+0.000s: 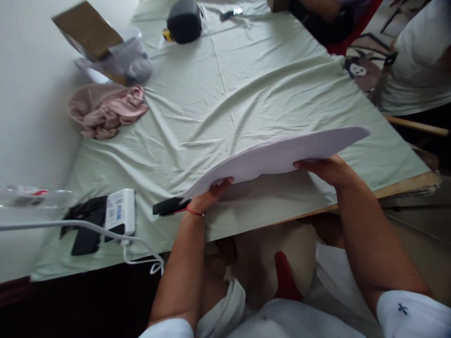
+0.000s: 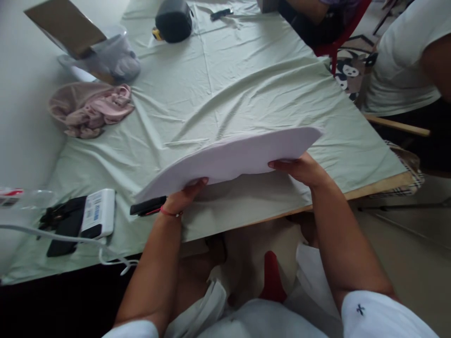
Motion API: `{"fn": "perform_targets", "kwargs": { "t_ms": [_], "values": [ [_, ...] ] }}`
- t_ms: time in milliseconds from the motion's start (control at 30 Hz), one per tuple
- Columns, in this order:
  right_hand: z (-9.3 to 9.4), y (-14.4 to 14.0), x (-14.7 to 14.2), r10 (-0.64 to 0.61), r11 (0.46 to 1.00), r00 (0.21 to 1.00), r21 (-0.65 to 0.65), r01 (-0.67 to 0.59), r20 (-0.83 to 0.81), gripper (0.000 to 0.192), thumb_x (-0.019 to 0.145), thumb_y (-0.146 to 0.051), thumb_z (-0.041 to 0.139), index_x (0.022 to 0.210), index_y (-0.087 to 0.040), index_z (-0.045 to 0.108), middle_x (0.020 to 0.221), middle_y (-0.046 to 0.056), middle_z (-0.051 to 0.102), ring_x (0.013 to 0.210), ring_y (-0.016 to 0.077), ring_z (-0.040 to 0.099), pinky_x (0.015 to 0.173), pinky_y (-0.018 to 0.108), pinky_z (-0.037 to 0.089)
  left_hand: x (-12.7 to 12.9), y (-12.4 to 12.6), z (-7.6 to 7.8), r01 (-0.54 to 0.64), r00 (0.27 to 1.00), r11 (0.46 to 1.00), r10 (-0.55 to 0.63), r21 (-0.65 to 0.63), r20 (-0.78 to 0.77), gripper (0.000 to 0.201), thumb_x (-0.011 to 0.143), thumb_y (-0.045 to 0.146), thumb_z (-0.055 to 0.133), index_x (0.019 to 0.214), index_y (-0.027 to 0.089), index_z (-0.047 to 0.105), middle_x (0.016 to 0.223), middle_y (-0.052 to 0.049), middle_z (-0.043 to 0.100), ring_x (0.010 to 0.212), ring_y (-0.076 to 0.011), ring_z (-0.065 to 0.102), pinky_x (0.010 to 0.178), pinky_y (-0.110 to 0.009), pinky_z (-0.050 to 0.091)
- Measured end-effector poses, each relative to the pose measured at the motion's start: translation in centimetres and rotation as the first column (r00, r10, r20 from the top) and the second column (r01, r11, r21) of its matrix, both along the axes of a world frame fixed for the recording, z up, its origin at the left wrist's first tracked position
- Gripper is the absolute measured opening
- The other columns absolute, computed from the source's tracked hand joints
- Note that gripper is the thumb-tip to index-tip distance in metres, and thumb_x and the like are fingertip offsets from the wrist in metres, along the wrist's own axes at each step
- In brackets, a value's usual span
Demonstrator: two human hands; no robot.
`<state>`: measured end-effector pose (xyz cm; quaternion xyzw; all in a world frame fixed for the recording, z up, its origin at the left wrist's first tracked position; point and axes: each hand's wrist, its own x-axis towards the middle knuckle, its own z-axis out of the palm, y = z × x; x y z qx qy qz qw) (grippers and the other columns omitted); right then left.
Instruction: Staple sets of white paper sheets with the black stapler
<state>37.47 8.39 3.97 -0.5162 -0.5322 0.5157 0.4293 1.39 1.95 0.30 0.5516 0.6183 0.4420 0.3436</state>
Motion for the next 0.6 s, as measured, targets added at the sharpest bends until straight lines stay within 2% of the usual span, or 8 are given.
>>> {"fn": "perform_targets", "kwargs": {
  "t_ms": [67, 133, 233, 333, 467, 600],
  "values": [
    [-0.4, 0.2, 0.0, -0.021, 1.0, 0.999, 0.001, 0.021, -0.047, 0.041, 0.062, -0.032, 0.101, 0.096, -0.03, 0.078, 0.105, 0.003, 0.082, 0.109, 0.0326, 0.076, 0.095, 0.045, 0.064, 0.5, 0.2, 0.0, -0.031, 0.999, 0.999, 0.03, 0.024, 0.038, 0.035, 0.077, 0.054, 0.088, 0.093, 0.024, 0.082, 0.103, -0.01, 0.082, 0.122, -0.0327, 0.071, 0.107, -0.046, 0.058],
    [-0.9, 0.4, 0.1, -0.029, 1.0, 0.997, -0.013, 0.028, -0.071, 0.038, 0.066, -0.036, 0.1, 0.097, -0.032, 0.08, 0.104, 0.002, 0.082, 0.107, 0.0317, 0.076, 0.091, 0.044, 0.065, 0.9, 0.3, 0.2, -0.026, 0.988, 1.0, 0.025, 0.002, 0.15, 0.044, 0.083, 0.059, 0.084, 0.102, 0.019, 0.082, 0.109, -0.012, 0.082, 0.117, -0.0295, 0.073, 0.106, -0.043, 0.059],
    [-1.5, 0.5, 0.3, -0.03, 0.999, 0.997, -0.035, 0.027, -0.075, 0.034, 0.066, -0.039, 0.099, 0.093, -0.032, 0.081, 0.098, 0.002, 0.082, 0.102, 0.0315, 0.077, 0.085, 0.044, 0.066, 1.4, 0.1, 0.6, 0.011, 0.938, 0.998, 0.013, -0.068, 0.346, 0.054, 0.081, 0.063, 0.085, 0.109, 0.017, 0.082, 0.109, -0.011, 0.082, 0.105, -0.0258, 0.075, 0.095, -0.037, 0.063],
    [-1.4, 0.4, 0.4, -0.049, 0.999, 0.995, -0.013, 0.048, -0.091, 0.033, 0.066, -0.038, 0.1, 0.092, -0.033, 0.081, 0.102, 0.002, 0.082, 0.102, 0.0312, 0.078, 0.088, 0.045, 0.066, 1.6, -0.2, 0.8, 0.001, 0.915, 0.997, 0.029, -0.074, 0.404, 0.056, 0.077, 0.063, 0.088, 0.11, 0.018, 0.081, 0.105, -0.009, 0.082, 0.099, -0.0242, 0.076, 0.089, -0.034, 0.064],
    [-0.9, 0.0, 0.4, -0.101, 0.994, 0.994, 0.041, 0.104, -0.052, 0.033, 0.065, -0.037, 0.1, 0.091, -0.032, 0.081, 0.109, 0.003, 0.082, 0.111, 0.0327, 0.076, 0.095, 0.045, 0.065, 1.1, -0.2, 0.4, -0.018, 0.953, 0.999, 0.003, 0.046, 0.304, 0.053, 0.078, 0.057, 0.088, 0.115, 0.02, 0.078, 0.104, -0.008, 0.081, 0.111, -0.0249, 0.074, 0.106, -0.038, 0.058],
    [-0.9, 0.2, 0.4, -0.06, 0.995, 0.998, 0.076, 0.06, -0.004, 0.036, 0.065, -0.038, 0.099, 0.095, -0.031, 0.081, 0.109, 0.003, 0.082, 0.109, 0.0314, 0.075, 0.097, 0.045, 0.065, 0.4, 0.1, -0.3, 0.019, 0.999, 0.997, -0.021, 0.074, 0.031, 0.057, 0.078, 0.056, 0.086, 0.12, 0.019, 0.076, 0.105, -0.011, 0.081, 0.114, -0.0292, 0.073, 0.115, -0.047, 0.052]
  ]
}}
